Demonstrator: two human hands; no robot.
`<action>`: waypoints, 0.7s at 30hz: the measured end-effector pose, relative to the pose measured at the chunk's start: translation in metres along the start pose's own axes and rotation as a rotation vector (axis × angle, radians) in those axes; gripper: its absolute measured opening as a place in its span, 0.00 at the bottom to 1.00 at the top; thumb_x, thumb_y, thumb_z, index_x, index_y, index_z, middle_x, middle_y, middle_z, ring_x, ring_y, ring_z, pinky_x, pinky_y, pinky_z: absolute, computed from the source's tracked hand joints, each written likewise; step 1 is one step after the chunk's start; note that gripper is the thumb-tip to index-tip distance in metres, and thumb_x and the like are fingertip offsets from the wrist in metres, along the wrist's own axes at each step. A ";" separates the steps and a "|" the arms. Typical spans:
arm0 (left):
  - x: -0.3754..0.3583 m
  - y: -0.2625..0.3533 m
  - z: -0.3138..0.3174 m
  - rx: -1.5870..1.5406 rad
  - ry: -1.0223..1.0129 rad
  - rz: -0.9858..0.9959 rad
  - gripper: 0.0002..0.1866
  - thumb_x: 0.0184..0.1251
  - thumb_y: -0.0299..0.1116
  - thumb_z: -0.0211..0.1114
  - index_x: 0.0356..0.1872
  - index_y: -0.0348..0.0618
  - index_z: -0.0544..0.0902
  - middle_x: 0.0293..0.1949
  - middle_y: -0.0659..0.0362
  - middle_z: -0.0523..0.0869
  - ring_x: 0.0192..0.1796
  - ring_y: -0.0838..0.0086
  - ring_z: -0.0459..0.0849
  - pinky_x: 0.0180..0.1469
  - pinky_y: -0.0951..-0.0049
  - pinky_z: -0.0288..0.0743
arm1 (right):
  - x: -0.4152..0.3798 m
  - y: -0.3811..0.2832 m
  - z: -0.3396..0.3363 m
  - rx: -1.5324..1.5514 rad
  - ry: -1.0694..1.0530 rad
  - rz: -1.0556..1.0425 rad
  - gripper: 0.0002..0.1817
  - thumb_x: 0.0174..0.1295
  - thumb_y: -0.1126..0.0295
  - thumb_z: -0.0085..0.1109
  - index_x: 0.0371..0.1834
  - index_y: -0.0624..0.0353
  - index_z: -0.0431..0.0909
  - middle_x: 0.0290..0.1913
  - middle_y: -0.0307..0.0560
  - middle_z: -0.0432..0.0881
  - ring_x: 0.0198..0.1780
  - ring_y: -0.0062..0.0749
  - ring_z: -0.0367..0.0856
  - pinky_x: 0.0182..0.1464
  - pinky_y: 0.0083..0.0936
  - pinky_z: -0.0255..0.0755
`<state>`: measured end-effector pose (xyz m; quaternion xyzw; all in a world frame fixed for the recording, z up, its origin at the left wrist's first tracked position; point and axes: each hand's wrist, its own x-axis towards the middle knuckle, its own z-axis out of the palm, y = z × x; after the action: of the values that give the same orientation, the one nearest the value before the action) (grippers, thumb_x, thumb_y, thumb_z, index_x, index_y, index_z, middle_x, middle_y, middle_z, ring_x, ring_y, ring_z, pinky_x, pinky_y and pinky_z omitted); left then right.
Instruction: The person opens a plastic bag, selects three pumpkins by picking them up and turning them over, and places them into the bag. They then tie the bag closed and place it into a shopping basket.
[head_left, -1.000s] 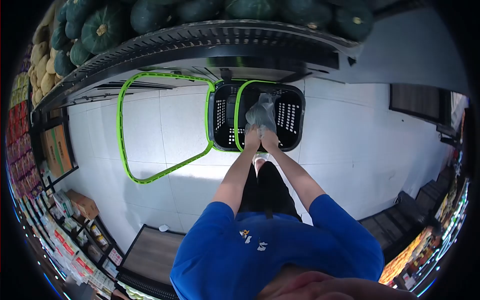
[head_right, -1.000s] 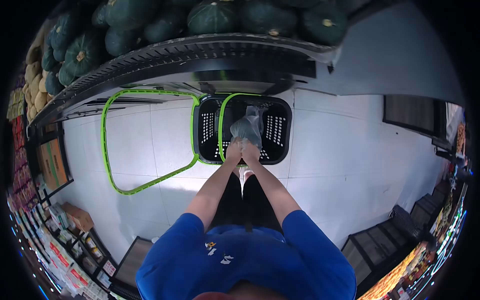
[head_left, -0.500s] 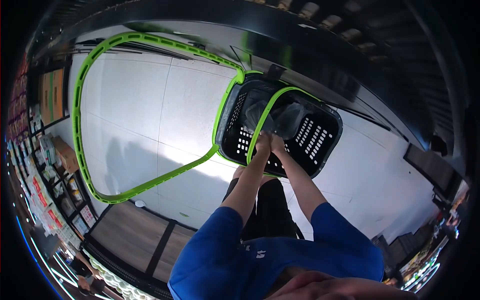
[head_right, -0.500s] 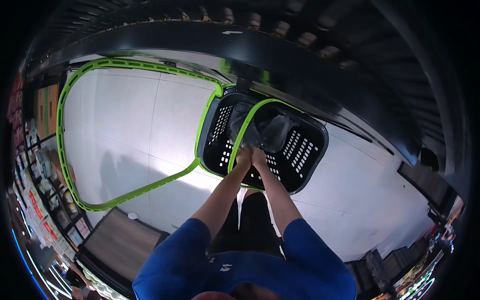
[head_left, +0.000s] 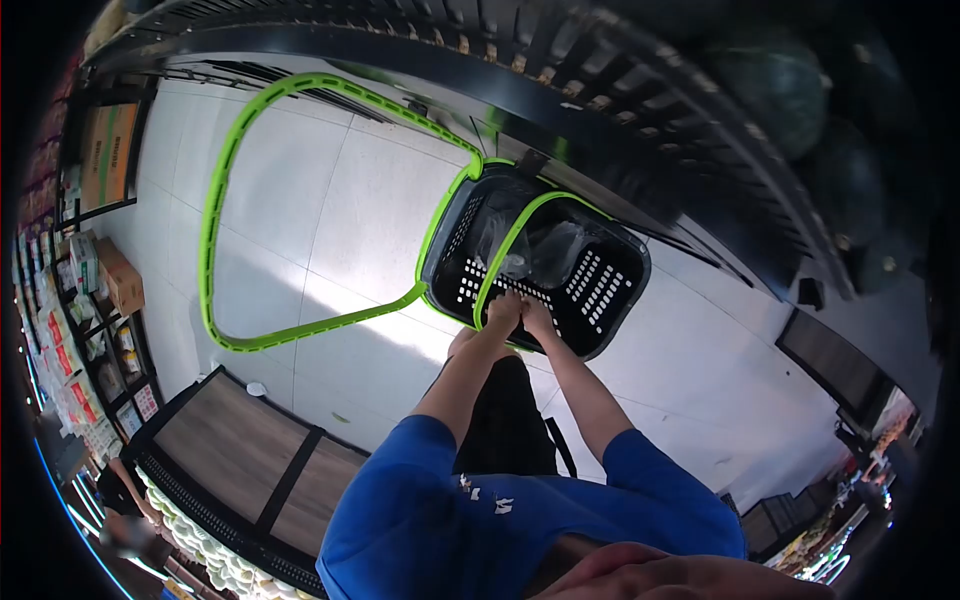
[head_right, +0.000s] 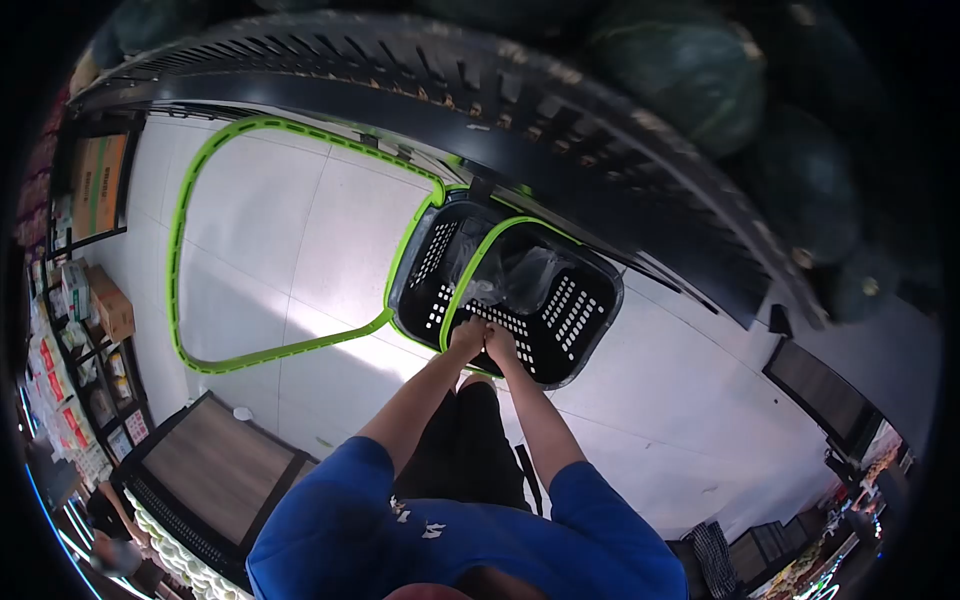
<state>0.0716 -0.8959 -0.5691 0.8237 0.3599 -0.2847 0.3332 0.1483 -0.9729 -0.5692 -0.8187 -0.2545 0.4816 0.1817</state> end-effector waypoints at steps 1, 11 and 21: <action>-0.018 0.004 -0.013 0.004 0.017 0.010 0.11 0.62 0.36 0.55 0.40 0.42 0.78 0.41 0.49 0.79 0.45 0.55 0.82 0.43 0.60 0.79 | -0.018 -0.006 -0.012 0.020 -0.014 0.034 0.15 0.64 0.64 0.45 0.45 0.59 0.78 0.38 0.57 0.83 0.43 0.49 0.82 0.46 0.37 0.74; -0.184 -0.061 -0.065 -0.335 0.116 -0.099 0.13 0.61 0.38 0.53 0.35 0.39 0.80 0.35 0.41 0.84 0.43 0.48 0.82 0.47 0.55 0.75 | -0.176 0.054 -0.111 0.045 0.114 0.012 0.14 0.65 0.69 0.45 0.48 0.58 0.77 0.31 0.49 0.84 0.32 0.31 0.84 0.34 0.27 0.76; -0.336 -0.086 -0.023 -0.641 0.405 -0.383 0.11 0.60 0.37 0.56 0.38 0.44 0.82 0.37 0.51 0.86 0.42 0.57 0.84 0.48 0.63 0.75 | -0.317 0.083 -0.092 0.186 0.127 0.149 0.17 0.61 0.69 0.43 0.50 0.57 0.77 0.31 0.52 0.84 0.25 0.32 0.82 0.28 0.26 0.76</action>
<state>-0.1842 -0.9691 -0.3463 0.6359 0.6351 -0.0477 0.4359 0.1203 -1.2318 -0.3505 -0.8438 -0.1352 0.4625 0.2364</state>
